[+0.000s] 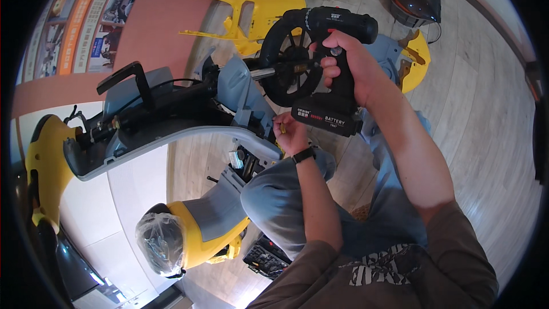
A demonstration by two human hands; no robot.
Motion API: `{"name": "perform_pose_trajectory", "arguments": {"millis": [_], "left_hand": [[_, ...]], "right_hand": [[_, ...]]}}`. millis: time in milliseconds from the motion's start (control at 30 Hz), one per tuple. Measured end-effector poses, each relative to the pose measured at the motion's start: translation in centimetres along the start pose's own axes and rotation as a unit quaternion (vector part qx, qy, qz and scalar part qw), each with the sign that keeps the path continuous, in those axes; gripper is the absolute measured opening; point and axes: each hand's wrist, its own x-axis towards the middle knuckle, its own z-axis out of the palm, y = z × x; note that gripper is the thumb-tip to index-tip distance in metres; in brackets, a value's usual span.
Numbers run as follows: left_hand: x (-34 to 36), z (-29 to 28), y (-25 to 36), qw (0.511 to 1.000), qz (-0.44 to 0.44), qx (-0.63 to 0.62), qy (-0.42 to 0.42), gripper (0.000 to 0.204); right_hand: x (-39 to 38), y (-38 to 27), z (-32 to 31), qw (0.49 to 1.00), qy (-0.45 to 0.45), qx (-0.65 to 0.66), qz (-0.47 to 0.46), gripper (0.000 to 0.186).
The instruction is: Assembling the body panels and components of a yellow electric scooter.
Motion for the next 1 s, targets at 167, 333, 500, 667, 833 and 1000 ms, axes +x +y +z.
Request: {"name": "perform_pose_trajectory", "arguments": {"millis": [167,333,500,667,833,1000], "left_hand": [[-1.8,-0.1,-3.0,0.968,0.023,0.248,0.04,0.007],[-10.6,-0.1,-8.1,0.962,-0.107,0.249,-0.023,0.013],[-26.9,4.9,-6.9,0.87,-0.124,0.47,-0.083,0.014],[-37.9,5.2,7.1,0.793,0.283,0.534,0.074,0.003],[-42.1,-10.2,27.8,0.688,0.457,0.464,0.32,0.011],[-44.6,-28.6,36.5,0.73,0.429,0.106,0.522,0.025]], "right_hand": [[1.1,0.4,0.4,1.0,-0.008,-0.018,0.009,0.023],[2.0,0.5,0.2,0.993,-0.053,-0.106,-0.015,0.024],[2.3,-1.0,-2.0,0.991,-0.055,-0.12,-0.006,0.032],[3.5,-2.7,-3.3,0.982,-0.092,-0.165,0.0,0.034],[5.4,-5.5,-6.5,0.971,-0.146,-0.187,0.024,0.039],[7.5,-9.9,-12.0,0.95,-0.183,-0.251,0.018,0.043]]}}
